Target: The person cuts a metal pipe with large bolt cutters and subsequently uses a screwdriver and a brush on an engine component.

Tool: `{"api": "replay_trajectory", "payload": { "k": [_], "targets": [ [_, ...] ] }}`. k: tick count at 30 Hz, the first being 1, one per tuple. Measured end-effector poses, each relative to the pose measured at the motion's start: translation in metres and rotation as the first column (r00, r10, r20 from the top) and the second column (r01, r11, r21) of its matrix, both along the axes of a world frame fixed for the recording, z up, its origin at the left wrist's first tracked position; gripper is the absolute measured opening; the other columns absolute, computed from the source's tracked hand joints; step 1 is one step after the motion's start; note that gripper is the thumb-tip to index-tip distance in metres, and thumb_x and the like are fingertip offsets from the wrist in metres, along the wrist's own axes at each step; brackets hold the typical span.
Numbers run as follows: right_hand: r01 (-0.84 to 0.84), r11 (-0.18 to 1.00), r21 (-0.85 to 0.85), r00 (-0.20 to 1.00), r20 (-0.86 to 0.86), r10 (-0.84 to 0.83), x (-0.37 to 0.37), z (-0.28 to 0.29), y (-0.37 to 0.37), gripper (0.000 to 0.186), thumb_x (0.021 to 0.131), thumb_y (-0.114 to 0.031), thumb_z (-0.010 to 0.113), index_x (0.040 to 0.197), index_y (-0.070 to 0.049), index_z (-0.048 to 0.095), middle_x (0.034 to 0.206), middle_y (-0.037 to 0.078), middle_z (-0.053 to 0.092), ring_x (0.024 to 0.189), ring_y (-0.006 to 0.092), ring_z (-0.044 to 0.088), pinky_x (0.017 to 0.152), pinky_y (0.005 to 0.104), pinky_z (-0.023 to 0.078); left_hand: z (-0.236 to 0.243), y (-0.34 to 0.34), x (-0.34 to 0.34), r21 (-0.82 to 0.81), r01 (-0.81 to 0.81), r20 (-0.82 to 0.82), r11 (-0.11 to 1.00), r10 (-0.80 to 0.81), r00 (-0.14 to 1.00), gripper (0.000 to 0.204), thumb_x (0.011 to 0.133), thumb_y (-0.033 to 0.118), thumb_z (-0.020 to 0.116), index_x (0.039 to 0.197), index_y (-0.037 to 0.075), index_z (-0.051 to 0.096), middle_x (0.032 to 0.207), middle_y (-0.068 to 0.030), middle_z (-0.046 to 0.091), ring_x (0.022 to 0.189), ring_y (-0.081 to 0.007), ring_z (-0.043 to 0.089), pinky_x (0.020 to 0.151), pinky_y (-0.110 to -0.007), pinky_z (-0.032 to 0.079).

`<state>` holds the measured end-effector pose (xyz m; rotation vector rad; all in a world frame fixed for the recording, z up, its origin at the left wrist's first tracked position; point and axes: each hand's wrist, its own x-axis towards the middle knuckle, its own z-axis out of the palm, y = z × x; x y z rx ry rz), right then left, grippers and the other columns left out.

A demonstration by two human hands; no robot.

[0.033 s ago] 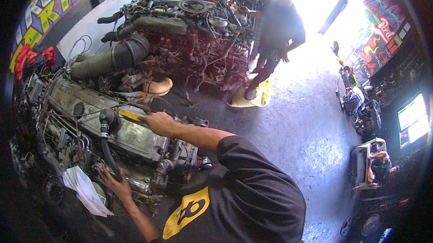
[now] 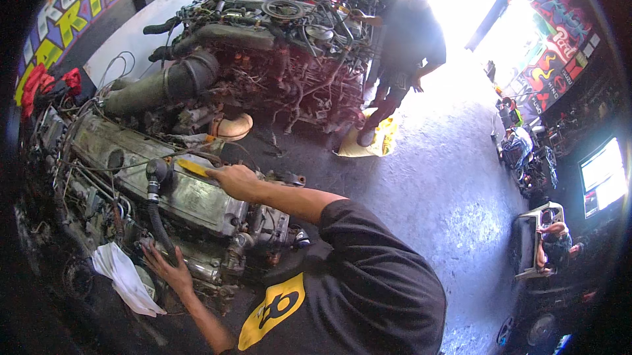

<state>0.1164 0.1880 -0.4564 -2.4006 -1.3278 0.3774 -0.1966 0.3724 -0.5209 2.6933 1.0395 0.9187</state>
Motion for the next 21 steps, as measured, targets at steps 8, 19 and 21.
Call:
{"api": "replay_trajectory", "payload": {
  "k": [8,19,21],
  "targets": [
    [0.058,0.978,-0.201,0.996,-0.058,-0.071,-0.003,0.020,-0.122,0.058,0.100,-0.016,0.050,0.156,-0.033,0.045,0.083,0.020,0.070,0.076,0.0381,0.072,0.069,0.0523,0.054,0.022,-0.013,0.001,-0.057,-0.035,0.142,0.998,0.042,0.989,0.067,0.103,0.039,0.062,0.156,0.002,0.041,0.162,-0.0245,0.036,0.150,-0.0431,0.033,0.123,-0.054,0.025],
    [-0.030,0.998,-0.053,0.999,-0.036,0.028,-0.022,-0.028,0.002,0.069,0.098,-0.007,0.048,0.160,-0.035,0.037,0.077,0.018,0.068,0.069,0.0366,0.071,0.063,0.0507,0.055,0.017,-0.009,0.001,-0.058,-0.005,0.265,0.998,0.020,0.964,0.045,0.111,0.027,0.048,0.144,-0.003,0.054,0.158,-0.0234,0.043,0.145,-0.0419,0.043,0.119,-0.053,0.034],
    [-0.075,0.997,-0.002,0.996,0.045,0.075,-0.015,-0.030,0.008,0.069,0.098,-0.007,0.049,0.160,-0.034,0.037,0.077,0.019,0.068,0.069,0.0364,0.071,0.061,0.0505,0.055,0.020,-0.012,0.007,-0.039,0.010,0.281,0.999,0.001,0.960,0.043,0.111,0.027,0.047,0.140,-0.003,0.058,0.157,-0.0233,0.044,0.144,-0.0420,0.043,0.119,-0.053,0.035]
  ]
}}
